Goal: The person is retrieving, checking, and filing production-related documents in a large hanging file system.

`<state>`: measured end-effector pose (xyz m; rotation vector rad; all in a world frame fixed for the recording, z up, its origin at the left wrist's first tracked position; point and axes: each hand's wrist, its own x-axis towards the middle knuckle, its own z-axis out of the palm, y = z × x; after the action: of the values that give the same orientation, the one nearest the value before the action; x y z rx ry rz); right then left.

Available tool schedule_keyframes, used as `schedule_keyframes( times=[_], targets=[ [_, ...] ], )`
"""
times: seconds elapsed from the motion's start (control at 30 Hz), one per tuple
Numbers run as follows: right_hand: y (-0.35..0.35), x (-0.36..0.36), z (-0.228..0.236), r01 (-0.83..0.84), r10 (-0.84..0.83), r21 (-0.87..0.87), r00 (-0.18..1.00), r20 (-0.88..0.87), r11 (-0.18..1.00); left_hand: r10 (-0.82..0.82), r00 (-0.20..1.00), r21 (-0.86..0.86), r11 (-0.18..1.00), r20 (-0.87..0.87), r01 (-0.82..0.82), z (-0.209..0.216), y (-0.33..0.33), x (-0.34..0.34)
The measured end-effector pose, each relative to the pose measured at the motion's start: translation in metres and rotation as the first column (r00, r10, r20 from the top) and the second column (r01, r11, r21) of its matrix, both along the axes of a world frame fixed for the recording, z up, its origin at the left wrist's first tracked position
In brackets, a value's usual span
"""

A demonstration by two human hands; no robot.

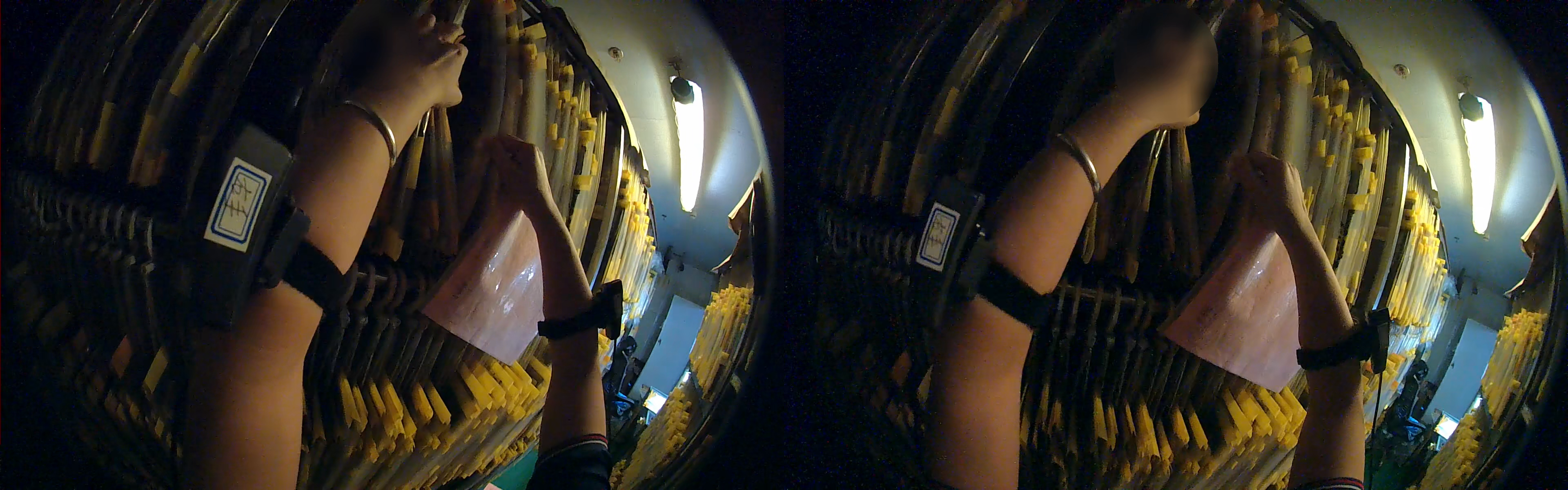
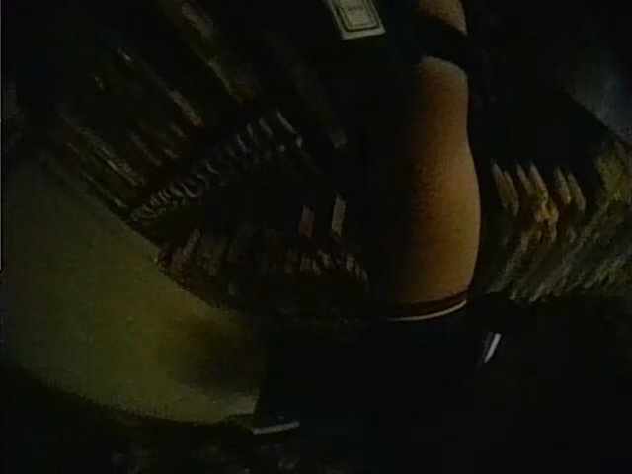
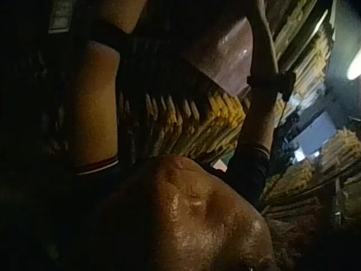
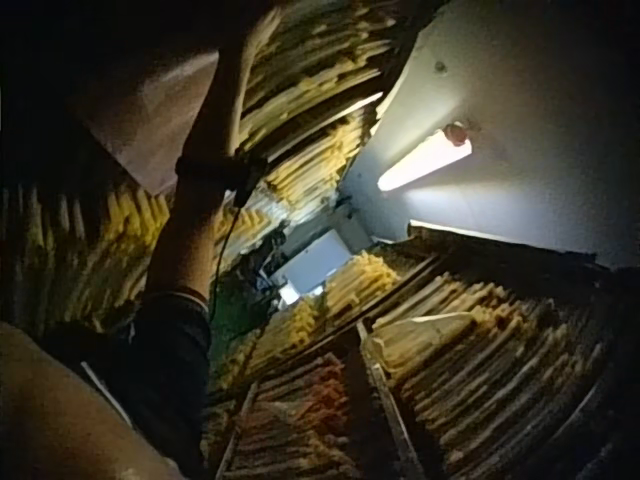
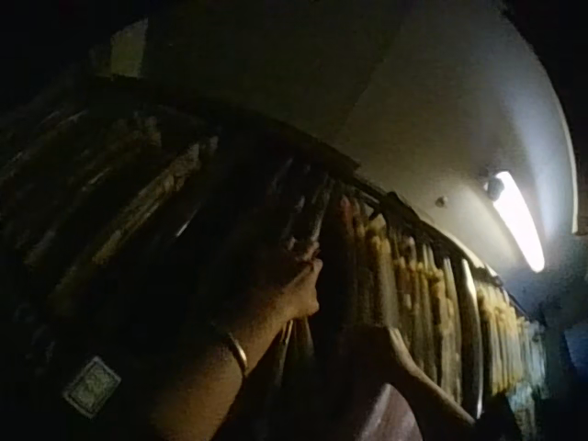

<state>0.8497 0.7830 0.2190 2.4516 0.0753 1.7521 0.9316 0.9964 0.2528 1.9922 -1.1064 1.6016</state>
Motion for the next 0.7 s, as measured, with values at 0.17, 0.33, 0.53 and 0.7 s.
schedule_keyframes(
  times=[0.17, 0.33, 0.53, 0.7],
  targets=[
    [0.003, 0.007, -0.006, -0.092, 0.097, -0.071, 0.993, 0.070, 0.993, 0.004, 1.000, 0.007, 1.000, 0.011, -0.004, -0.002, -0.004, 0.004],
    [0.015, 0.007, -0.014, -0.023, 0.034, -0.092, 0.992, 0.120, 0.996, -0.061, 0.974, -0.118, 0.989, 0.219, 0.088, 0.001, -0.014, 0.016],
    [0.027, 0.026, -0.017, 0.098, -0.082, -0.065, 0.973, 0.216, 0.993, -0.436, 0.849, -0.119, 0.866, 0.298, 0.486, 0.014, -0.017, 0.032],
    [0.049, 0.014, -0.025, -0.051, 0.077, -0.175, 0.986, 0.146, 0.983, -0.006, 0.953, -0.026, 1.000, 0.303, 0.015, 0.006, -0.007, 0.017]
  ],
)
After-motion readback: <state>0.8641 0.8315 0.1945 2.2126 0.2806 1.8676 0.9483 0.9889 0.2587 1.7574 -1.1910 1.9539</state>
